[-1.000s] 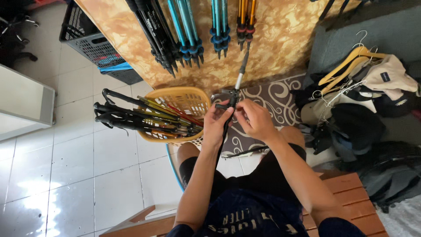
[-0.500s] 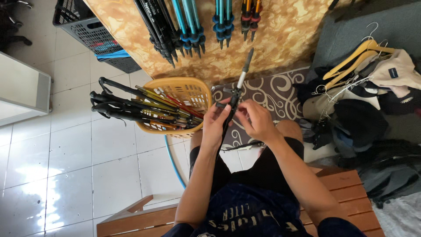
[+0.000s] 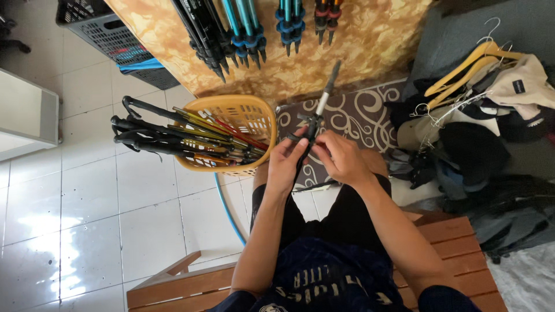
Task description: The person assembles a trekking pole by connecting its sections and tightening the locking mechanisms. They then attach a wrist strap to the handle and hang the completed pole on a wall display rack.
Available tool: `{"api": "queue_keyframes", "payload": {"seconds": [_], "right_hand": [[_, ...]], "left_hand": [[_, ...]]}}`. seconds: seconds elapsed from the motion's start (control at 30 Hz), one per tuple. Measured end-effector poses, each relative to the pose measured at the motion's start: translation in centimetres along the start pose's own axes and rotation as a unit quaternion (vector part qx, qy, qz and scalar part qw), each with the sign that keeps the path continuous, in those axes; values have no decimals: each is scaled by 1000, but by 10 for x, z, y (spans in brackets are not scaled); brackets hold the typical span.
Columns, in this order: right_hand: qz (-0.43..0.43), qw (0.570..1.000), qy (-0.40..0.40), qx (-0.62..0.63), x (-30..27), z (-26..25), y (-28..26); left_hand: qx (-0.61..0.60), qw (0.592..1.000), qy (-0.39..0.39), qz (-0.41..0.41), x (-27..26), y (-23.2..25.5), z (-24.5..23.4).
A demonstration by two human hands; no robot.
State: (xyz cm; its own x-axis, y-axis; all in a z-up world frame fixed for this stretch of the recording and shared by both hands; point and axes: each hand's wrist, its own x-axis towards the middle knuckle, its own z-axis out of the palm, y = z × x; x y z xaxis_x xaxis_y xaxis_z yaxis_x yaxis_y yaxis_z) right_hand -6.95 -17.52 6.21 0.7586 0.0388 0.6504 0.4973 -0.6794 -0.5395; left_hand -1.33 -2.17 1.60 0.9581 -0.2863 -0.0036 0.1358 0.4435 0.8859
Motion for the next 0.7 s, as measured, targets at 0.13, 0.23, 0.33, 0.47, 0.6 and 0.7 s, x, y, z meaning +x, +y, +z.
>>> {"api": "queue_keyframes", "payload": {"seconds": [0.13, 0.23, 0.33, 0.47, 0.6, 0.7], "right_hand": [[18, 1000, -23, 9, -4, 1, 26], [139, 974, 65, 167, 21, -20, 46], [312, 890, 116, 311, 62, -58, 43], [336, 851, 77, 397, 73, -49, 74], [334, 848, 98, 400, 64, -26, 96], [329, 861, 80, 380, 69, -25, 91]], "left_hand": [[-43, 998, 4, -40, -1, 8, -1], [-69, 995, -12, -71, 1, 9, -4], [-40, 993, -11, -113, -3, -11, -11], [-20, 991, 16, -134, -3, -5, -2], [2, 991, 43, -123, -6, -2, 1], [4, 991, 54, -120, -1, -11, -3]]}}
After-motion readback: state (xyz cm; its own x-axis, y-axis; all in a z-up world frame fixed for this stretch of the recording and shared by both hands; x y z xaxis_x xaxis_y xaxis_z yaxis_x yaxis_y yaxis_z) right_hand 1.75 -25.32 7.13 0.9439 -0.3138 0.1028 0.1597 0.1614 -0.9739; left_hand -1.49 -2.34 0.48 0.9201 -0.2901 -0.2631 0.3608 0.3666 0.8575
